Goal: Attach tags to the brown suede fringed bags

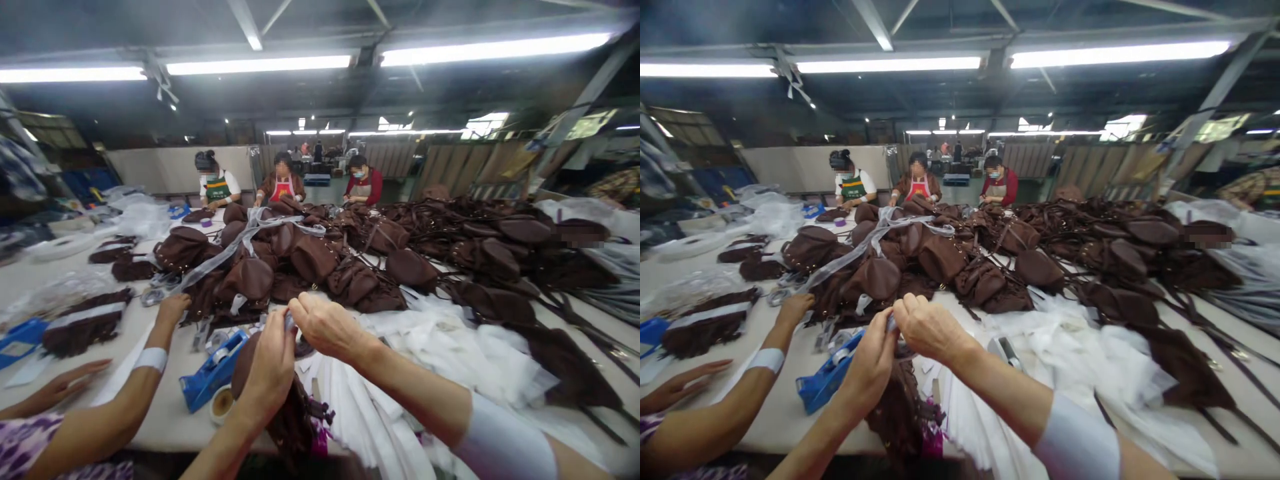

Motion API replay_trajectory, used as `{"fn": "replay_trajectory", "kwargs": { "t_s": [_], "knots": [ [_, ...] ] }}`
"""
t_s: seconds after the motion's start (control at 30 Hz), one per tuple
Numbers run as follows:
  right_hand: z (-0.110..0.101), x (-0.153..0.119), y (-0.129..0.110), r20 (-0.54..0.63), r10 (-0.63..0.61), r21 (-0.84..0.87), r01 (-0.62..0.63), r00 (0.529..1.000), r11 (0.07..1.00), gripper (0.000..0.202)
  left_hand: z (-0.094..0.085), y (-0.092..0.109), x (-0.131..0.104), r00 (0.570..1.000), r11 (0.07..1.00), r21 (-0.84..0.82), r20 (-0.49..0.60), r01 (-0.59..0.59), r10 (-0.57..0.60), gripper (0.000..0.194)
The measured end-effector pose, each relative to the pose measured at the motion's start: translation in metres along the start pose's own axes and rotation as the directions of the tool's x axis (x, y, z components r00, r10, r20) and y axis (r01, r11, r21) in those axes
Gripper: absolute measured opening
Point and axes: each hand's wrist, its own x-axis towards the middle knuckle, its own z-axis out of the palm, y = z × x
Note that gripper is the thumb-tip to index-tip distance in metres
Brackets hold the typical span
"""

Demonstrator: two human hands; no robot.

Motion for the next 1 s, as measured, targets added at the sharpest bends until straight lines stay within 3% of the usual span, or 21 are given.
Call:
{"fn": "replay_trajectory", "kwargs": {
  "t_s": [0.07, 0.13, 0.23, 0.3, 0.43, 0.5, 0.63, 0.73, 0.8, 0.83, 0.87, 0.9, 0.93, 1.0],
  "knots": [
    [0.003, 0.003, 0.010, -0.041, -0.074, -0.023, 0.073, 0.996, 0.997, 0.011, -0.014, 0.003, 0.010, 0.972, 0.941, -0.288, 0.202, 0.179, -0.123, 0.036],
    [0.005, 0.006, 0.017, -0.084, -0.135, -0.046, 0.132, 0.987, 0.990, 0.012, -0.027, 0.000, 0.020, 0.887, 0.771, -0.501, 0.428, 0.393, -0.174, 0.040],
    [0.011, 0.012, 0.019, -0.119, -0.184, -0.069, 0.177, 0.976, 0.982, 0.014, -0.032, -0.016, 0.029, 0.759, 0.555, -0.578, 0.631, 0.599, -0.161, 0.041],
    [0.016, 0.016, 0.019, -0.117, -0.220, -0.080, 0.212, 0.968, 0.974, 0.016, -0.026, -0.031, 0.031, 0.732, 0.470, -0.605, 0.666, 0.642, -0.142, 0.037],
    [0.031, 0.023, 0.023, -0.118, -0.279, -0.088, 0.270, 0.953, 0.959, 0.018, -0.012, -0.056, 0.024, 0.747, 0.271, -0.699, 0.647, 0.662, -0.157, 0.029],
    [0.037, 0.027, 0.024, -0.117, -0.281, -0.073, 0.274, 0.952, 0.959, 0.017, -0.012, -0.062, 0.022, 0.713, 0.208, -0.682, 0.678, 0.701, -0.179, 0.032],
    [0.046, 0.041, 0.022, -0.094, -0.240, -0.016, 0.240, 0.966, 0.971, 0.021, -0.019, -0.069, 0.030, 0.642, 0.169, -0.619, 0.741, 0.767, -0.196, 0.031],
    [0.058, 0.045, 0.028, -0.109, -0.156, 0.156, 0.171, 0.982, 0.973, 0.020, -0.018, -0.075, 0.037, 0.664, 0.149, -0.649, 0.707, 0.746, -0.244, 0.026],
    [0.077, 0.034, 0.036, -0.044, 0.064, 0.358, -0.044, 0.997, 0.933, 0.024, -0.017, -0.080, 0.039, 0.702, 0.188, -0.680, 0.653, 0.709, -0.286, 0.028],
    [0.090, 0.025, 0.039, 0.047, 0.221, 0.441, -0.219, 0.974, 0.870, 0.028, -0.017, -0.083, 0.040, 0.718, 0.212, -0.690, 0.626, 0.692, -0.305, 0.030],
    [0.105, 0.013, 0.041, 0.181, 0.389, 0.476, -0.427, 0.903, 0.769, 0.028, -0.018, -0.085, 0.039, 0.731, 0.235, -0.697, 0.602, 0.678, -0.323, 0.031],
    [0.122, -0.001, 0.040, 0.334, 0.549, 0.446, -0.641, 0.766, 0.625, 0.027, -0.020, -0.088, 0.038, 0.740, 0.253, -0.701, 0.581, 0.667, -0.339, 0.032],
    [0.140, -0.015, 0.037, 0.410, 0.592, 0.396, -0.720, 0.694, 0.570, 0.029, -0.022, -0.090, 0.037, 0.745, 0.270, -0.701, 0.564, 0.660, -0.357, 0.033],
    [0.176, -0.043, 0.021, 0.526, 0.611, 0.310, -0.802, 0.592, 0.510, 0.024, -0.025, -0.093, 0.032, 0.742, 0.301, -0.688, 0.535, 0.660, -0.404, 0.035]
  ]
}}
